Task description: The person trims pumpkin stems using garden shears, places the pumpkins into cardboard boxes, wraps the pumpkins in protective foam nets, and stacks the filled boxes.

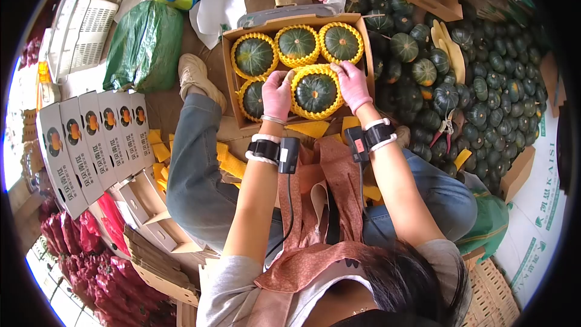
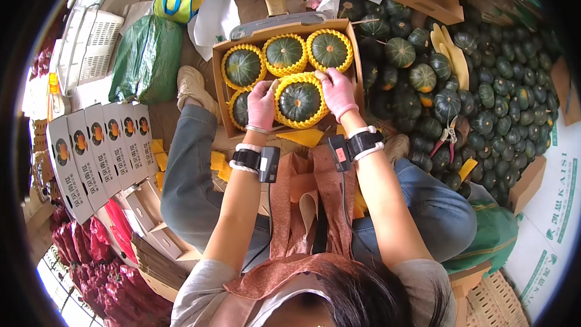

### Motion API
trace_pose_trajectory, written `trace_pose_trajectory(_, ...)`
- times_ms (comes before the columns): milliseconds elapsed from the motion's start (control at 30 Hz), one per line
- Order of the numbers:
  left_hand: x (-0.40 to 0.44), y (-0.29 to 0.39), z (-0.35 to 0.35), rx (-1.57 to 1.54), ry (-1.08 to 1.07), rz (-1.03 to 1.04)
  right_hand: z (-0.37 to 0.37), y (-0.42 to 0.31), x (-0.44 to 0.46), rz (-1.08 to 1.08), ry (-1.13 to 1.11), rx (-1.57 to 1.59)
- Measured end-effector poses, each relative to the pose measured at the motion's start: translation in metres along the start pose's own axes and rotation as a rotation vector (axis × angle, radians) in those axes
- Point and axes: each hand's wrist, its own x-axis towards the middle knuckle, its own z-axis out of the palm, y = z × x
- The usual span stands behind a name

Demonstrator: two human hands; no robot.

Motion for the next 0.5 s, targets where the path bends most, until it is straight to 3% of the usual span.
trace_pose_trajectory(67, -0.006, 0.009, 0.002, 0.376, 0.141, 0.242, -0.006, -0.013, -0.007, 0.1, -0.03, -0.228)
trace_pose_trajectory(100, -0.011, 0.015, 0.003, 0.563, 0.212, 0.367, -0.007, -0.014, -0.013, -0.047, 0.136, -0.329)
trace_pose_trajectory(133, -0.016, 0.019, 0.004, 0.588, 0.259, 0.294, -0.01, -0.022, -0.02, -0.024, 0.179, -0.262)
trace_pose_trajectory(167, -0.019, 0.023, 0.003, 0.584, 0.243, 0.433, -0.013, -0.029, -0.029, 0.0, 0.22, -0.197)
trace_pose_trajectory(233, -0.032, 0.036, -0.003, 0.573, 0.2, 0.692, -0.015, -0.04, -0.056, -0.405, 0.269, -0.183)
trace_pose_trajectory(300, -0.048, 0.045, -0.008, 0.582, -0.059, 0.592, -0.015, -0.048, -0.081, -0.36, 0.151, -0.434)
trace_pose_trajectory(400, -0.042, 0.025, -0.011, 0.534, -0.109, 0.425, 0.001, -0.047, -0.091, -0.209, 0.192, -0.264)
trace_pose_trajectory(500, -0.033, 0.014, -0.013, 0.457, -0.132, 0.394, 0.006, -0.046, -0.087, -0.121, 0.201, -0.214)
